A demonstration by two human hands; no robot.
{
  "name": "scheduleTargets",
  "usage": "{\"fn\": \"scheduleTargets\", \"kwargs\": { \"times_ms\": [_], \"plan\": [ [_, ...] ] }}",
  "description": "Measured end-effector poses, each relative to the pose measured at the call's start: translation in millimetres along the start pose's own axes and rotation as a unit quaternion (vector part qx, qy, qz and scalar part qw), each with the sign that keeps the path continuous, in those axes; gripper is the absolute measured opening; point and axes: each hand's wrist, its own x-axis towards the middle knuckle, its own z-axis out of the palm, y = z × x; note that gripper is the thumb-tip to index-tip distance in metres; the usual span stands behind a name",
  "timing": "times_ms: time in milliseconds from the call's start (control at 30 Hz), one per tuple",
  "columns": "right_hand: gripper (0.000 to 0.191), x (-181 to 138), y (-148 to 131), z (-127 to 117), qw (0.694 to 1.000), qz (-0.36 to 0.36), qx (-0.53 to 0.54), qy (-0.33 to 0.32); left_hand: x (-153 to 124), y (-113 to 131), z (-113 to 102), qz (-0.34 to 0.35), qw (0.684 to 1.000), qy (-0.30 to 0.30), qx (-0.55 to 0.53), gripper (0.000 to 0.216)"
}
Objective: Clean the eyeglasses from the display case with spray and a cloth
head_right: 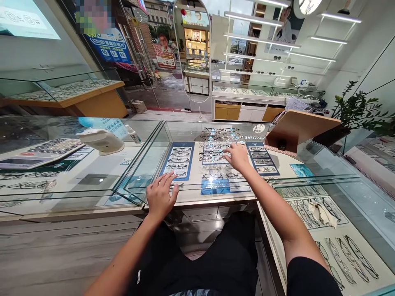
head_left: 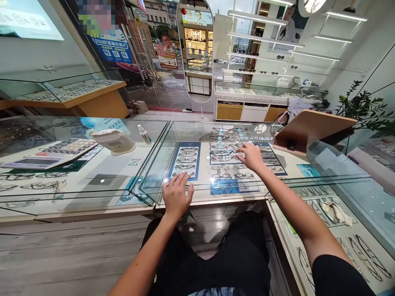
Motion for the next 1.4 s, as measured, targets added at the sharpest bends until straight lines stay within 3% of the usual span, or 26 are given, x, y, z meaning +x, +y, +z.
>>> {"fn": "scheduleTargets", "kwargs": {
  "times_ms": [133,267,500,867,1400],
  "plan": [
    [0.025,3,-43,14,0.994,-0.107,-0.024,0.014,0,0,0,-0.001,1.000,0.001,0.003,0.041],
    [0.021,7,-59,29,0.987,-0.149,-0.063,0.009,0,1,-1,-0.005,1.000,-0.005,0.000,0.041],
    [0.029,20,-51,44,0.987,-0.149,-0.057,0.010,0,1,-1,-0.004,1.000,0.002,0.000,0.041],
    [0.022,40,-41,62,0.987,-0.155,-0.038,0.016,0,1,-3,-0.009,1.000,-0.004,-0.005,0.041],
    [0.024,54,-42,64,0.988,-0.147,-0.041,0.016,0,1,-3,-0.001,1.000,0.003,0.004,0.040]
  ]
}}
